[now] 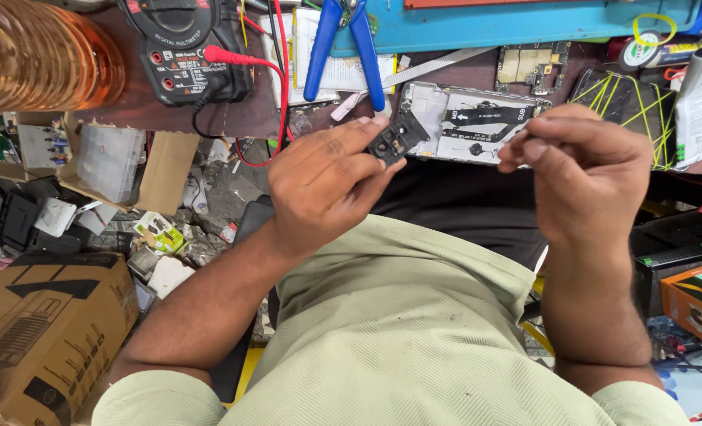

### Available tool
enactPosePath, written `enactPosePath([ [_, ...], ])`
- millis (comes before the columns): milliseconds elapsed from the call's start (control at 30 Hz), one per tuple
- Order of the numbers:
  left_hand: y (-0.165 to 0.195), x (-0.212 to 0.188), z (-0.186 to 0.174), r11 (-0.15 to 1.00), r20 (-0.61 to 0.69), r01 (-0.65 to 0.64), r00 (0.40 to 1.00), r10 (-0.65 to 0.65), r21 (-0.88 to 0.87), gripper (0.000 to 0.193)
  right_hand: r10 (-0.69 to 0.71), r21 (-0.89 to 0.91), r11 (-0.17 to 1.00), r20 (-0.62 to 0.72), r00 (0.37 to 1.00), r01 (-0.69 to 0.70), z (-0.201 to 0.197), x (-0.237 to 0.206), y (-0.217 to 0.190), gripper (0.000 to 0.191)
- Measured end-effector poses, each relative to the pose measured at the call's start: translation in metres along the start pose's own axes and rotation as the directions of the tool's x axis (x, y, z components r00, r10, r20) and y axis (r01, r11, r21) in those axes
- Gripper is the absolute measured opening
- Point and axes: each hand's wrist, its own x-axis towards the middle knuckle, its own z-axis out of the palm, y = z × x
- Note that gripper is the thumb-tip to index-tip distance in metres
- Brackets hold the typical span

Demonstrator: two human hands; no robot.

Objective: The person works on a disassembled smartphone at a cluttered repair bench. They pick up a small phone component, apply adhesive from a glue tube onto it, press and reposition the part in hand, then place and press the component into the phone frame on the bench.

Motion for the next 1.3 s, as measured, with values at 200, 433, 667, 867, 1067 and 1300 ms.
enactPosePath([
  [200, 0.003, -0.001, 0.0, 0.999, 0.037, -0.039, 0.999, 0.039, -0.001, 0.026, 0.078, 0.07, 0.994, 0.074, 0.994, -0.083, 0.006, -0.01, 0.007, 0.012],
  [433, 0.001, 0.0, -0.003, 0.995, 0.04, -0.103, 0.994, 0.102, 0.016, 0.026, 0.12, -0.028, 0.993, 0.102, 0.988, -0.117, 0.021, -0.015, 0.005, 0.016],
  [667, -0.002, -0.002, -0.005, 0.995, 0.04, -0.096, 0.995, 0.096, -0.005, 0.026, 0.103, -0.114, 0.989, 0.093, 0.99, -0.092, 0.036, -0.015, 0.005, 0.01],
  [867, -0.003, -0.003, -0.004, 0.995, 0.058, -0.102, 0.993, 0.102, -0.006, 0.026, 0.033, -0.116, 0.993, 0.154, 0.987, -0.015, 0.04, -0.009, 0.007, 0.009],
  [1067, -0.004, -0.003, -0.006, 0.994, 0.067, -0.113, 0.991, 0.113, 0.003, 0.026, 0.05, -0.326, 0.945, 0.024, 0.998, -0.039, 0.046, -0.011, 0.003, 0.021],
  [1300, -0.005, -0.004, -0.007, 0.991, 0.083, -0.131, 0.988, 0.128, 0.029, 0.026, 0.002, -0.407, 0.911, 0.17, 0.985, 0.068, 0.053, -0.006, -0.008, 0.014],
])
